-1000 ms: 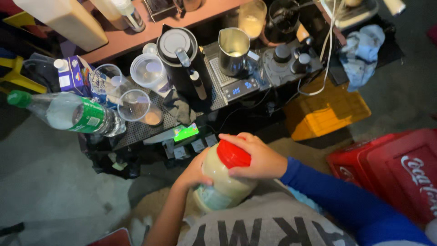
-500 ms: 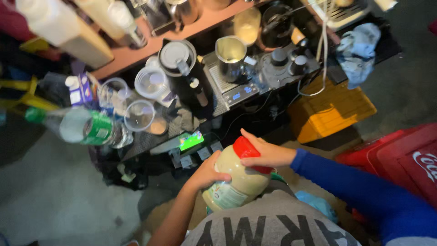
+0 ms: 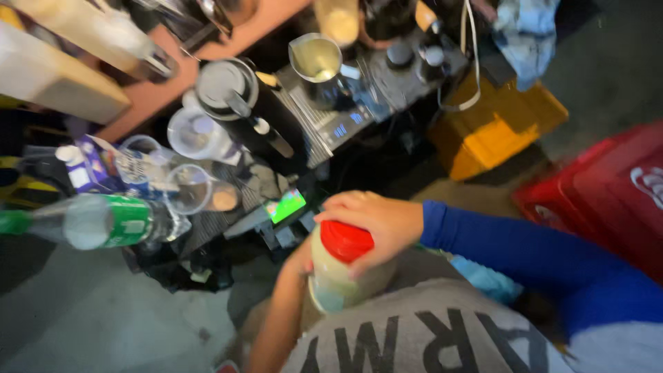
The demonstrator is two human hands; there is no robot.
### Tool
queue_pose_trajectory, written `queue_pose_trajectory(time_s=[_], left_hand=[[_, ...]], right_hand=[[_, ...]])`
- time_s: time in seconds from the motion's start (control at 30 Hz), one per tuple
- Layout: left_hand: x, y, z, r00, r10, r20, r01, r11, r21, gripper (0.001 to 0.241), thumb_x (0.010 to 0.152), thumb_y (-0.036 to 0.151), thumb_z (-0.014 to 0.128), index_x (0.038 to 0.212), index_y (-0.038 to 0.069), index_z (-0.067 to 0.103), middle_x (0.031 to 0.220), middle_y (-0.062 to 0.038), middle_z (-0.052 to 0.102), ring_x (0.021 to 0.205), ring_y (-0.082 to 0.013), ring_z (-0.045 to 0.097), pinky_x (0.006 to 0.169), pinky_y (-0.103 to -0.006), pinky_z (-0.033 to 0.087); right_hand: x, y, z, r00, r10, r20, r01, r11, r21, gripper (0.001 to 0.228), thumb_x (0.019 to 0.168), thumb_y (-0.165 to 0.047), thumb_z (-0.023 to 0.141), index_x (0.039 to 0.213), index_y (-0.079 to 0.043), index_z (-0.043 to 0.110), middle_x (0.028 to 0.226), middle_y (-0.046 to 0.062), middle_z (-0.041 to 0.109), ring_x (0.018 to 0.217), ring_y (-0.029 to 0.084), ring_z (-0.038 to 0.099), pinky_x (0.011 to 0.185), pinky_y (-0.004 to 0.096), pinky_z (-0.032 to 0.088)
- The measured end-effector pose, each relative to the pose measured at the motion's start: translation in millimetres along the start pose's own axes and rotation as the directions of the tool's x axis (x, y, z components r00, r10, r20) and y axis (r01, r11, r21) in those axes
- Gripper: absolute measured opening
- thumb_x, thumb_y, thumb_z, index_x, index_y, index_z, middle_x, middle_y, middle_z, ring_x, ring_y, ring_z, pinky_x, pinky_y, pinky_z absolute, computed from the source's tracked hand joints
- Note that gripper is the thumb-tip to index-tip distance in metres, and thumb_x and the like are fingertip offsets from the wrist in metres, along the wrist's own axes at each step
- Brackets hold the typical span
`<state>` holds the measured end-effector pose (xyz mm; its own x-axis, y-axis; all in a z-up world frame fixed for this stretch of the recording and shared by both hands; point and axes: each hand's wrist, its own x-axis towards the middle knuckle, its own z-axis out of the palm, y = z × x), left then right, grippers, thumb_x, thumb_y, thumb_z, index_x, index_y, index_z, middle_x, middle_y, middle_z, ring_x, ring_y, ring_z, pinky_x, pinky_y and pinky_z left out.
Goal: The person prepares multiple drinks at a counter. They scoop a yellow powder into a metal pitcher, add liquid from a kettle, and use a handheld frother to mix the contents. They also pour a dark liquid into a plastic cup and add a white liquid from a squeeze bottle.
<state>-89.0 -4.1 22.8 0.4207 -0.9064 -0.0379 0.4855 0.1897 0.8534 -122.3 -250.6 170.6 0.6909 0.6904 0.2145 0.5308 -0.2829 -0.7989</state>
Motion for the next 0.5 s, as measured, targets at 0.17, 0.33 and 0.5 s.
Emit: queue_pose_trajectory(time_s=[0.17,0.33,0.5], left_hand=[[15.0,15.8,-2.4,0.988,-0.151,0.030,0.149,0.988,0.051,0.142,0.039,0.068,0.098,0.151,-0.002,0.045,0.145,-0.015,0.056,0.137,-0.0264,0.054,0.122,-0.0451,0.040],[14.9,16.4,1.6,0.984,-0.172,-0.045,0.174,0.984,0.037,0.135,0.038,0.061,0.102,0.145,0.001,0.046,0.141,-0.009,0.060,0.132,-0.0213,0.057,0.116,-0.0391,0.043],[30.8,22.5,-5.8,0.989,-0.145,0.003,0.145,0.989,0.008,0.131,0.040,0.054,0.104,0.145,0.001,0.048,0.139,-0.008,0.061,0.130,-0.0191,0.057,0.114,-0.0366,0.043]], right_hand=[[-8.7,-27.4,-34.6,0.947,0.319,0.048,-0.322,0.923,0.212,0.062,0.081,-0.058,0.078,0.103,-0.001,0.065,0.115,0.012,0.070,0.103,0.031,0.060,0.090,0.040,0.053],[3.3,-51.7,-49.0,0.782,0.621,0.047,-0.573,0.747,-0.336,0.104,0.067,-0.064,0.083,0.146,-0.009,0.044,0.125,0.019,0.060,0.107,0.036,0.063,0.093,0.040,0.052],[-4.2,-30.2,-80.4,0.943,0.319,0.095,-0.314,0.947,-0.067,0.108,0.056,-0.051,0.087,0.141,0.002,0.046,0.128,0.022,0.061,0.112,0.034,0.064,0.094,0.040,0.051]])
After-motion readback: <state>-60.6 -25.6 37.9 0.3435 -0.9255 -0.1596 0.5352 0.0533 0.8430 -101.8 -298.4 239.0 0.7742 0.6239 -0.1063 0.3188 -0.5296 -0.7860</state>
